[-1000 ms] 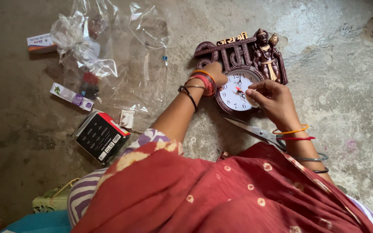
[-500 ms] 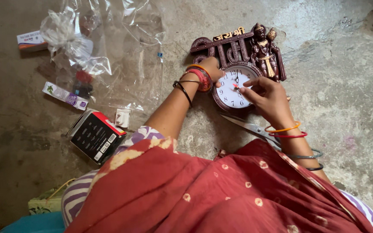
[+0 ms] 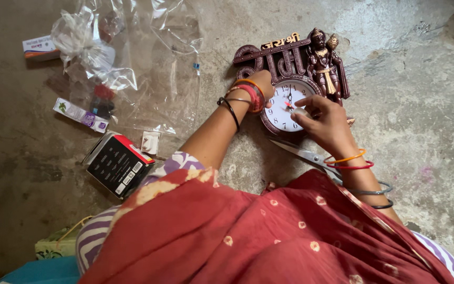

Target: The person sits on the floor and uses scissors to cut tape, then applies the tape to the back of a decorative wall clock. They flip the clock over, adjust the hands, and place it back on the floor.

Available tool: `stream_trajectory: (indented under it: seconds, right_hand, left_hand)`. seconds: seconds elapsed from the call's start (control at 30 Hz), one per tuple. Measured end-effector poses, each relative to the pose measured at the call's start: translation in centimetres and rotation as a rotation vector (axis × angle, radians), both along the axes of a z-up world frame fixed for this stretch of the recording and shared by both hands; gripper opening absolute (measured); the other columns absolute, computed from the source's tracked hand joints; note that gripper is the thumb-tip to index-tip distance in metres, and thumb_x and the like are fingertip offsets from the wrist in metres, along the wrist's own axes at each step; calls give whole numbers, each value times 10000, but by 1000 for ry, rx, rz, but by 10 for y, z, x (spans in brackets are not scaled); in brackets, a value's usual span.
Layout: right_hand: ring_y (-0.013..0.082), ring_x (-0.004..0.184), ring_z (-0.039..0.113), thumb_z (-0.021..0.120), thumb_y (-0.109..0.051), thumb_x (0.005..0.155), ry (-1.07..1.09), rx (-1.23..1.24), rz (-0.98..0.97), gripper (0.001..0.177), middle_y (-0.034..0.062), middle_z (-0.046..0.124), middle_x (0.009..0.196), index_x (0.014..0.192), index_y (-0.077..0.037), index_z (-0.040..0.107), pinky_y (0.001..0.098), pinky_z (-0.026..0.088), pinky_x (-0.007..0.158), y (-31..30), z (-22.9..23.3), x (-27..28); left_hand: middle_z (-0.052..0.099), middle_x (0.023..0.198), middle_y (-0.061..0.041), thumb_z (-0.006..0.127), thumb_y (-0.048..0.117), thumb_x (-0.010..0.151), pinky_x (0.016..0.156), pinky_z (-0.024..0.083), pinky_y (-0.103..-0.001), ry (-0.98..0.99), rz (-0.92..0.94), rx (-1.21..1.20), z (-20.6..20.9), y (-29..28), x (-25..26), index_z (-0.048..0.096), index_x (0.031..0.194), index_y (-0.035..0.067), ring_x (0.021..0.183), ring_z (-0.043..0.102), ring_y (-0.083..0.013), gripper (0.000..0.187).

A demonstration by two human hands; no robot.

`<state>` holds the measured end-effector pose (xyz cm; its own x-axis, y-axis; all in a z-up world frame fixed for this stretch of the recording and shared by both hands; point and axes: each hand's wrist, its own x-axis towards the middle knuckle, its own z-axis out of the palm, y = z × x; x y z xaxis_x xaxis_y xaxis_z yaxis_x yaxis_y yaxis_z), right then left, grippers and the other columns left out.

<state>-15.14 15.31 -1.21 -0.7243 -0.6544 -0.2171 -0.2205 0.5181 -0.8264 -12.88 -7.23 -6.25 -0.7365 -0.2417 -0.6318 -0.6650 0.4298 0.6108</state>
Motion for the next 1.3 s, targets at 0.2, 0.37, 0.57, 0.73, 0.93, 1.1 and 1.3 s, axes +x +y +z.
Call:
stream_trajectory:
  seconds: [0.2,0.37,0.57,0.73,0.93,1.1,1.3]
  right_hand:
    - [97,754,633,806,-198,883,11,-16,-6,290,53,746,879,1120,-42,750,266,512,683,1,1,-1]
    - [138,766,688,814,-221,880,107,9,-18,285,93,745,890,1088,-35,758,279,528,684,0,0,2]
    - [292,755,649,824,-224,861,409,53,27,238,136,664,867,1039,-71,787,403,511,681,-8,0,18]
    - [308,775,635,787,-213,883,422,91,59,218,132,655,884,1052,-77,760,429,505,700,-14,1,27]
    - [335,889,638,784,-193,886,553,14,94,254,137,658,946,1103,-73,727,443,516,790,-15,-6,38]
    - [321,834,640,787,-190,880,436,71,54,260,142,651,900,1104,-71,732,446,511,741,-17,-8,37]
    - [307,743,637,805,-185,855,417,-15,11,336,150,664,849,1153,-61,709,427,511,677,-16,-4,32]
  left_hand:
    - [791,863,-237,650,171,896,800,597,-427,170,-72,-262,21,0,22,748,933,-8,793,769,-319,207]
    - [719,850,-237,751,298,794,731,557,-533,380,-28,-499,27,10,41,737,868,51,828,700,-441,258]
    - [719,824,-232,738,211,793,709,575,-516,445,-23,-616,15,20,35,735,802,46,796,718,-432,165]
    - [713,768,-216,756,173,771,661,578,-494,576,-114,-689,-6,23,34,729,721,33,736,722,-415,151]
    - [711,748,-210,777,135,727,618,585,-467,596,-187,-812,-17,25,25,725,682,51,716,731,-390,109]
    - [717,771,-205,771,206,793,639,574,-485,554,-167,-721,6,20,30,728,750,51,730,720,-405,167]
    - [769,860,-161,731,255,868,697,568,-453,496,195,-342,49,49,86,678,1143,68,803,740,-366,336]
